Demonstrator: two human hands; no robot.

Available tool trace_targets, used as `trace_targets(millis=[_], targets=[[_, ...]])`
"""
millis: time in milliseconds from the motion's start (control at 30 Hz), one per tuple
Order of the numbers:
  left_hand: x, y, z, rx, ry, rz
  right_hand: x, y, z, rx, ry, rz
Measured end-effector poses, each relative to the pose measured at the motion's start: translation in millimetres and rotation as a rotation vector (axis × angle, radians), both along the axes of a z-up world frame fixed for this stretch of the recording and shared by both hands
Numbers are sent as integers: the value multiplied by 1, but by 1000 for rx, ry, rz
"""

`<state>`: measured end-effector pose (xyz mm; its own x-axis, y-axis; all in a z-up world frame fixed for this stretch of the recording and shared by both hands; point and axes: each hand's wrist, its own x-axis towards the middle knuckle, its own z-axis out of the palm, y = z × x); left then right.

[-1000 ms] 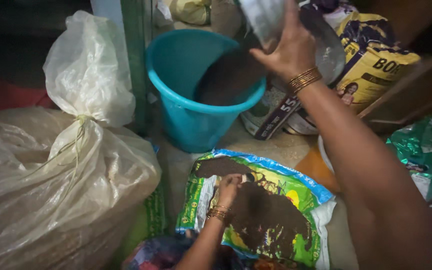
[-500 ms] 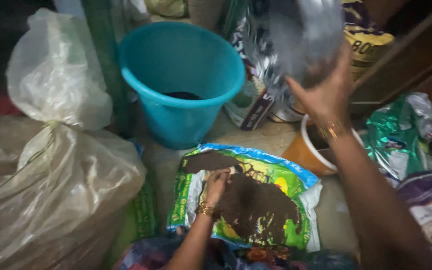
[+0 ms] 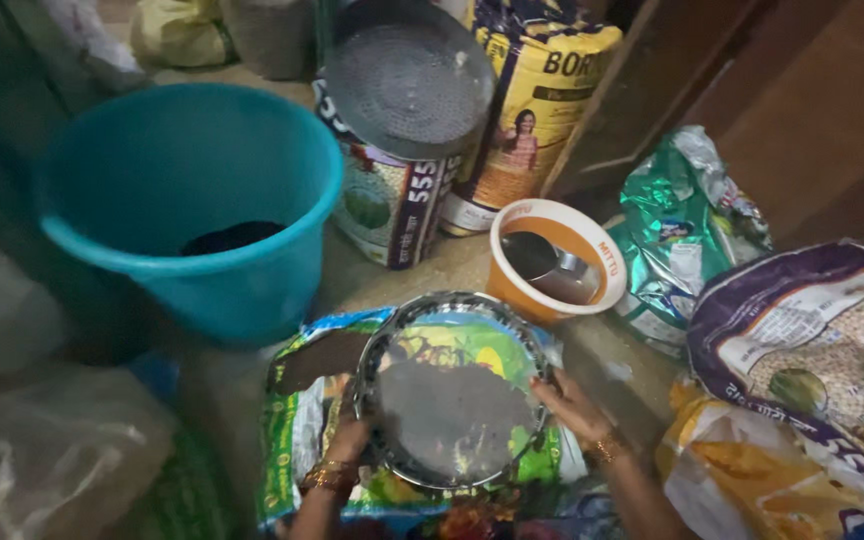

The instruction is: The person sits on the floor and sifts a dark brown grain using a metal sieve over a large open bag. They repeatedly shake the sieve to separate the fine powder, then use a scoop to transfer more grain from a nearby container into the sieve to continue the process.

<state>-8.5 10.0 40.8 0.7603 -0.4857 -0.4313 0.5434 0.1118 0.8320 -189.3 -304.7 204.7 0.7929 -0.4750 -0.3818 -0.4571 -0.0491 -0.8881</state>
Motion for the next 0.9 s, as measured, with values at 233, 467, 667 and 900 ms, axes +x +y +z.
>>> trace_targets(millis=[233, 467, 667, 900], targets=[[3, 3, -28, 116, 41, 4, 97, -131, 29, -1399, -281, -115], [23, 7, -65, 378, -244, -61, 176, -210, 5, -1251, 53, 246], [25, 10, -85, 562, -122, -118, 181, -191, 37, -1545, 101, 309], [20, 8, -71, 462, -114, -59, 185, -171, 47, -1892, 272, 629]])
